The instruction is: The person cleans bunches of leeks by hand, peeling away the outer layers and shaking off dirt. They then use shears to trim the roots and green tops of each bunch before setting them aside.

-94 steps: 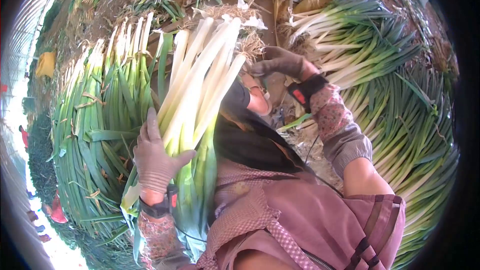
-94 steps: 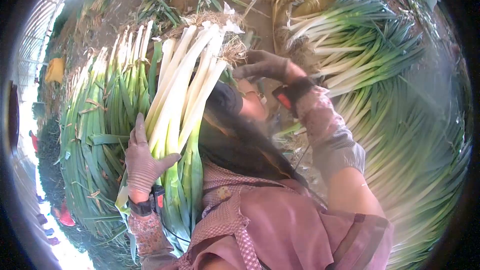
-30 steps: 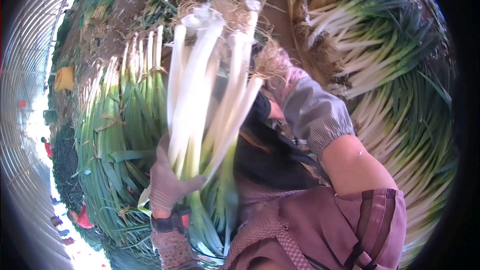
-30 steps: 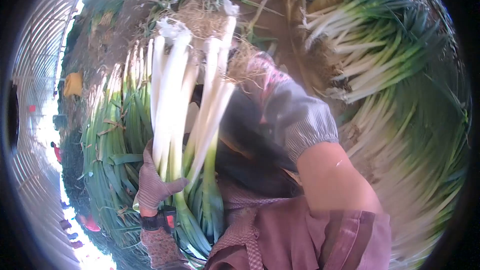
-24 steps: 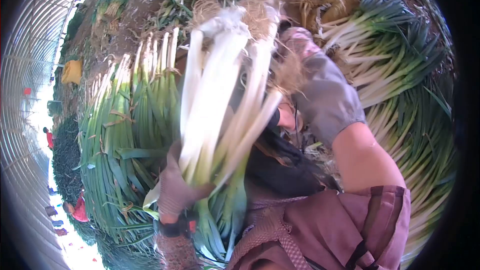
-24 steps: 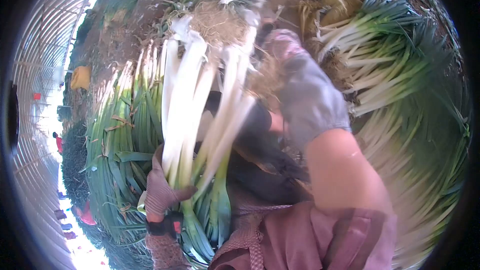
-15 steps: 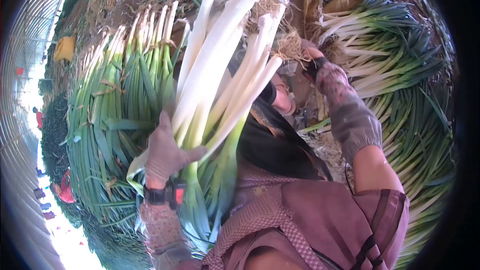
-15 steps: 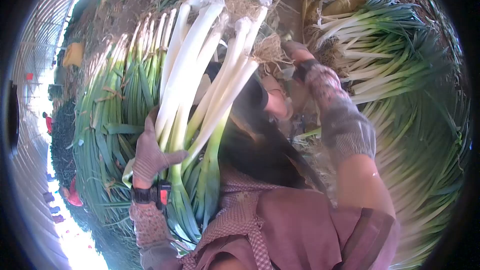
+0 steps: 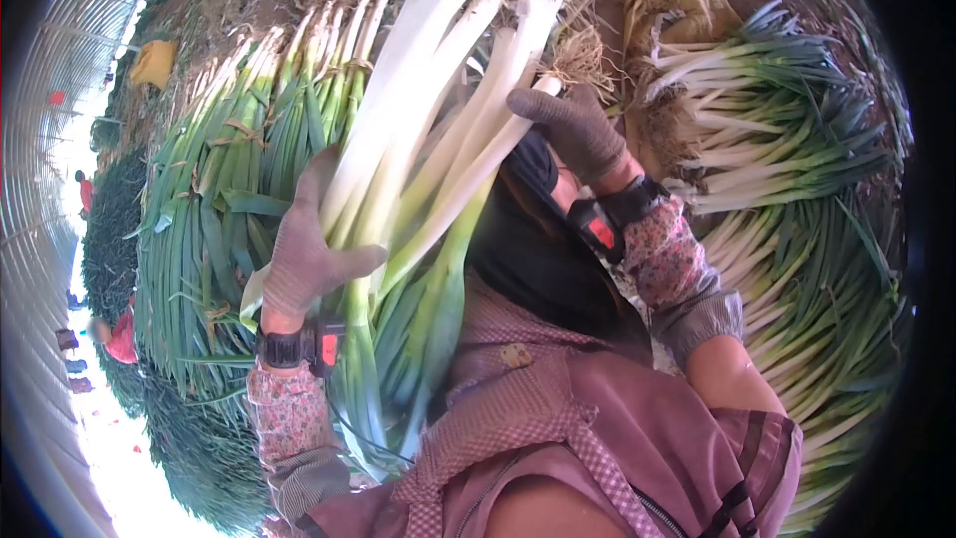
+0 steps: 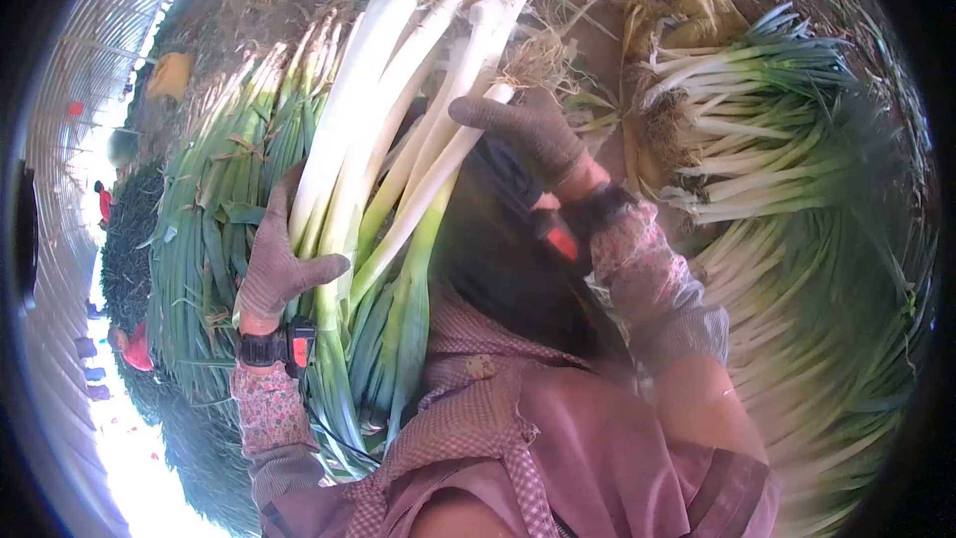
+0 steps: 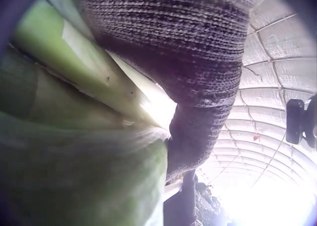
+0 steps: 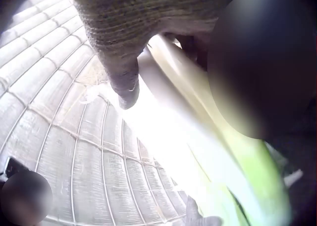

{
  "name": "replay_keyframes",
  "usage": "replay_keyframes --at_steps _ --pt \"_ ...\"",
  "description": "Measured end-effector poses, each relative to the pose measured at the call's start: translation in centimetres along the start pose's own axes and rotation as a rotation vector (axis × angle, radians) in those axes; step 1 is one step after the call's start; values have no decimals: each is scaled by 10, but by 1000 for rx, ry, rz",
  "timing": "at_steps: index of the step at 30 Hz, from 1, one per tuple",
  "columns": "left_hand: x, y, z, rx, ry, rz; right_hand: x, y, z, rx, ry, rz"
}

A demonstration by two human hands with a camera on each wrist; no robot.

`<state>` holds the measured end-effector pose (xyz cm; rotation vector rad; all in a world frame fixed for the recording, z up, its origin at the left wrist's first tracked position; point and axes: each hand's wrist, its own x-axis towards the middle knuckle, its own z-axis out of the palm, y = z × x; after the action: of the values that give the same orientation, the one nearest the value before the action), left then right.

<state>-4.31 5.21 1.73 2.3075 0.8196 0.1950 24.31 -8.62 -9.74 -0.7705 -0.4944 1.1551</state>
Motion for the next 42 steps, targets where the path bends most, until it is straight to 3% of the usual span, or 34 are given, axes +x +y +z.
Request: replay_keyframes --at_steps 1,4,5,6,8,13,17,21,25,28,31,33,36,38,40,42 --pt "1 3 -2 -41 19 -6 2 2 9 157 -78 -33" --pt "6 24 4 -142 28 -68 5 10 46 282 -62 -124" --pt "7 12 8 95 57 62 7 7 56 270 -65 -152" --pt "7 10 10 169 72 70 9 4 59 260 -88 -158" --pt "7 16 3 114 17 -56 17 6 60 266 -106 -173" --pt "11 -1 17 157 3 9 30 22 51 372 -37 -132" --pt "6 10 -2 118 -55 -29 27 14 65 288 -126 -289" --pt "-23 19 -5 92 119 33 43 10 91 548 -380 -115" --pt "-43 25 -3 218 222 -22 72 22 117 585 -325 -10" --pt "-56 26 -6 210 272 -18 62 21 127 53 -277 -313" --pt "-55 38 4 345 320 65 32 -10 116 -737 -132 -681" --pt "-44 45 25 424 245 30 31 -21 76 -1154 7 -816" --pt "-24 38 62 591 117 38 34 -18 -24 -2037 355 -940" --pt "-15 43 72 653 88 30 22 -29 -102 -1650 206 -810" --pt "-12 43 73 693 95 53 10 -67 -164 -1346 491 -764" --pt "-5 43 72 628 29 13 -15 -131 -107 -760 500 -732"
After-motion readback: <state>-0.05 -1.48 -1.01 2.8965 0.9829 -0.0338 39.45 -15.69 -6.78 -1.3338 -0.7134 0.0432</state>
